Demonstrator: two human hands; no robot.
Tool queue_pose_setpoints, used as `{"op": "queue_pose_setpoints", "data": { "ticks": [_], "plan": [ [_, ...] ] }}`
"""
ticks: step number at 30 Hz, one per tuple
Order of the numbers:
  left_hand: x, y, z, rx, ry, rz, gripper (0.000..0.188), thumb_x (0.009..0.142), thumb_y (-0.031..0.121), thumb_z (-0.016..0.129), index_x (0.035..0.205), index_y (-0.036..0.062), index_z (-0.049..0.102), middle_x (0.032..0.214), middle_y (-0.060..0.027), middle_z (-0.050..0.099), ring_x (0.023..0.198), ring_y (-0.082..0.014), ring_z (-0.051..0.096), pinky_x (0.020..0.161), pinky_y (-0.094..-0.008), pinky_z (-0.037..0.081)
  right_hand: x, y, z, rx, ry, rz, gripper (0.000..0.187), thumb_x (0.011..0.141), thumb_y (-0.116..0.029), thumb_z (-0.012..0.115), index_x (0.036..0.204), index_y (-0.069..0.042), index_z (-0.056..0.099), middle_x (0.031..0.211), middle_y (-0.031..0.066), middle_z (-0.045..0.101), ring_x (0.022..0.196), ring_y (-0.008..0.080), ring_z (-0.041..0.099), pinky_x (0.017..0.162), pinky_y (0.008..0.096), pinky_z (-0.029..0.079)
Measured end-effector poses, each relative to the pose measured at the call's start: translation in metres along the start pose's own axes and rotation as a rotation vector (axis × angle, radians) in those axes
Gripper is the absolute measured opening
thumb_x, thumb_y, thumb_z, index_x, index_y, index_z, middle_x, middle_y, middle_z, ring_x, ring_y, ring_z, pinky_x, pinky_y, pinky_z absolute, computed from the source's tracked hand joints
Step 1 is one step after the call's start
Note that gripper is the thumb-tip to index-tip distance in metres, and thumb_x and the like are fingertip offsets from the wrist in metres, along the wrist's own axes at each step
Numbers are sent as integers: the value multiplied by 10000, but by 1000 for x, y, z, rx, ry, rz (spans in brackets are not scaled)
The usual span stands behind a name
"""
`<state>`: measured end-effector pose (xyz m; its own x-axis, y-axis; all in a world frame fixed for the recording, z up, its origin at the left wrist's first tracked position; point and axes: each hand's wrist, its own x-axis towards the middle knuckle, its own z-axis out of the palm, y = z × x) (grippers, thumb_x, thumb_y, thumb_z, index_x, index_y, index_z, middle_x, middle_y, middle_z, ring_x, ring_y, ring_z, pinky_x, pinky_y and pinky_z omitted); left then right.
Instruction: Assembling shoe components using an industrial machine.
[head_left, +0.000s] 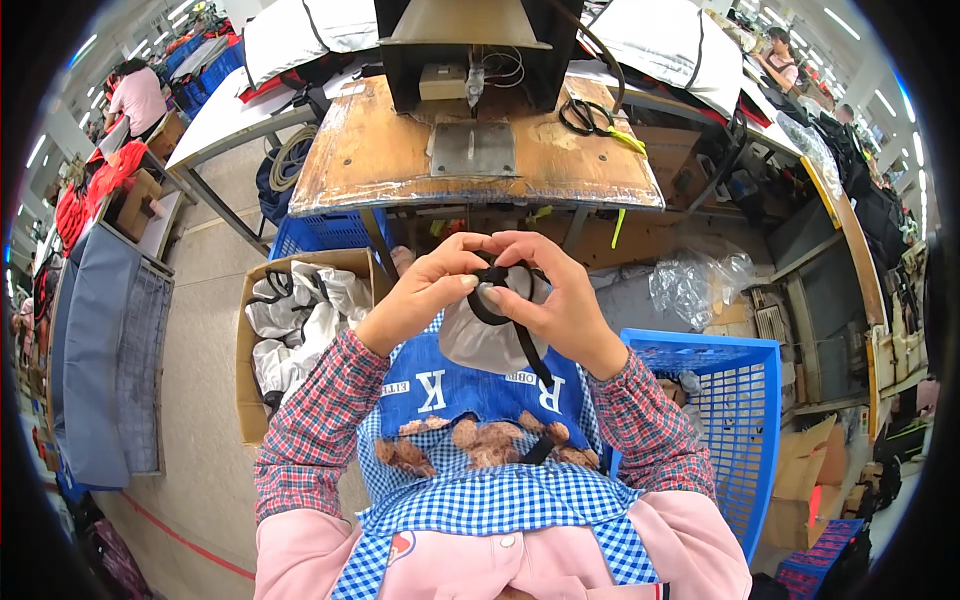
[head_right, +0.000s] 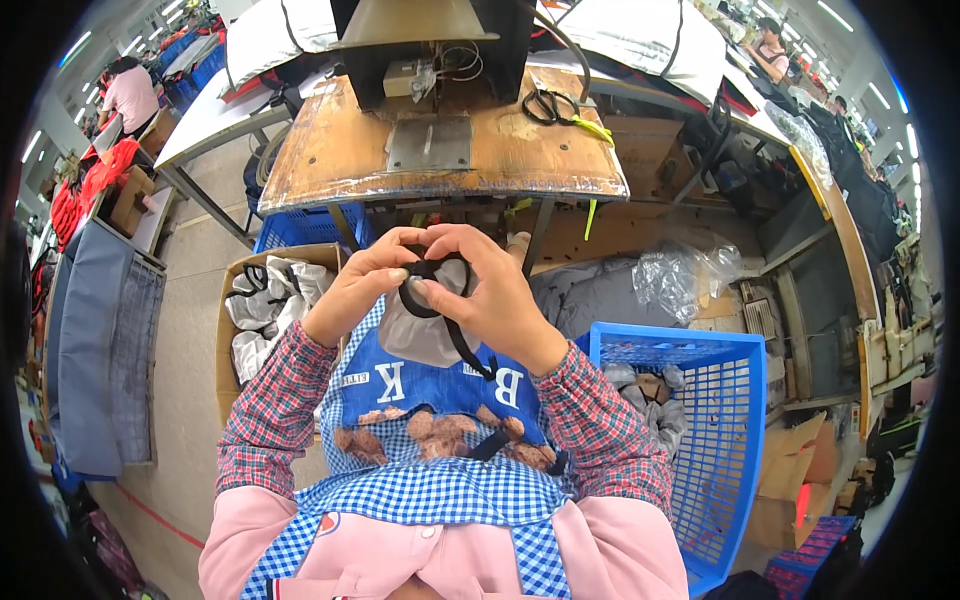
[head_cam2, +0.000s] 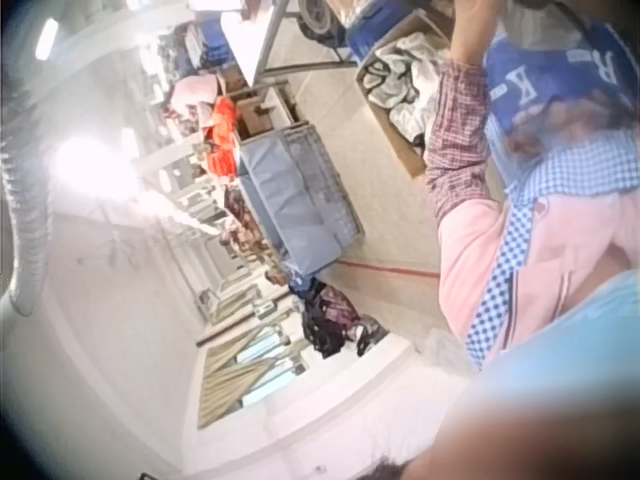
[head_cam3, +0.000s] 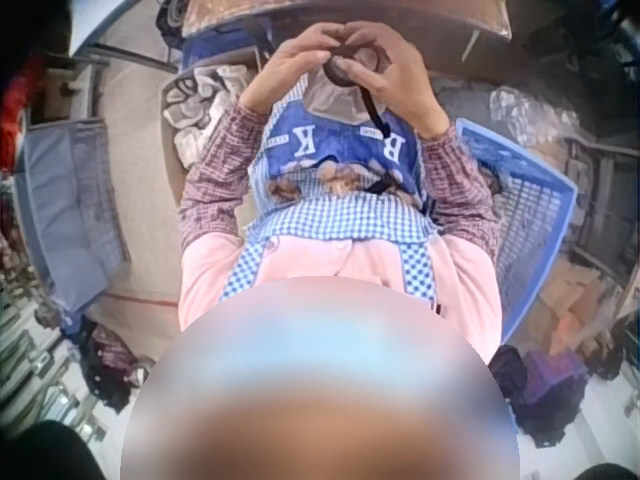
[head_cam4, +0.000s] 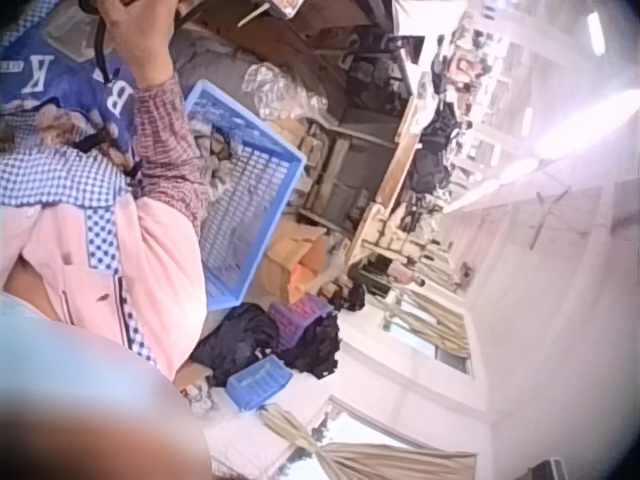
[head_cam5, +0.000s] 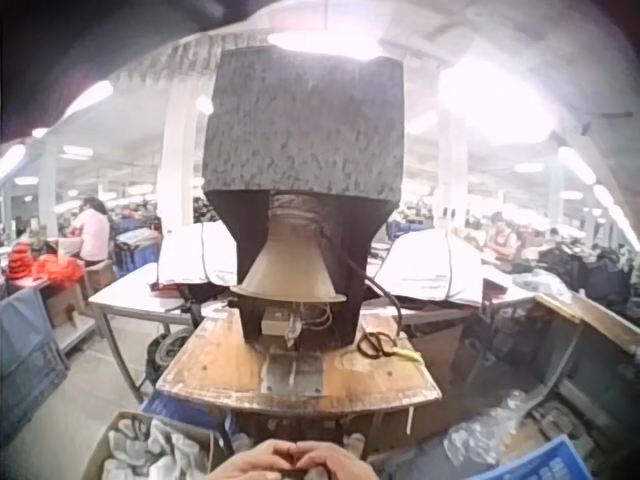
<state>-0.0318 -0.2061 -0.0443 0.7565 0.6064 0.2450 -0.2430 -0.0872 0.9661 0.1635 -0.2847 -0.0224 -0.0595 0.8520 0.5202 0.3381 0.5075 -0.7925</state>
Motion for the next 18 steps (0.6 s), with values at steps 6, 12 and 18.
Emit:
{"op": "queue_pose_setpoints", "data": {
  "ticks": [6,12,18],
  "plan": [
    [-1,1,15,179,-25,56,183,912,61,520,1053,-4,617,1119,-53,538,1032,-126,510,884,-267,422,-12,-5,-13,-61,-84,173,267,794,-134,731,976,8,596,956,70,645,879,124,594,793,257,479],
    [-6,13,28,218,14,-94,179,945,103,532,1012,-43,612,924,-17,556,850,-71,522,759,-227,442,-20,-9,-17,14,-65,271,239,819,-148,714,988,9,649,899,67,669,829,142,616,748,261,488],
    [-9,13,32,249,49,-93,212,953,120,544,1028,-58,633,873,-14,592,809,-67,534,712,-237,451,-24,-10,-18,38,-48,320,232,823,-158,705,985,3,667,889,85,690,826,163,648,754,276,495]
  ]
}}
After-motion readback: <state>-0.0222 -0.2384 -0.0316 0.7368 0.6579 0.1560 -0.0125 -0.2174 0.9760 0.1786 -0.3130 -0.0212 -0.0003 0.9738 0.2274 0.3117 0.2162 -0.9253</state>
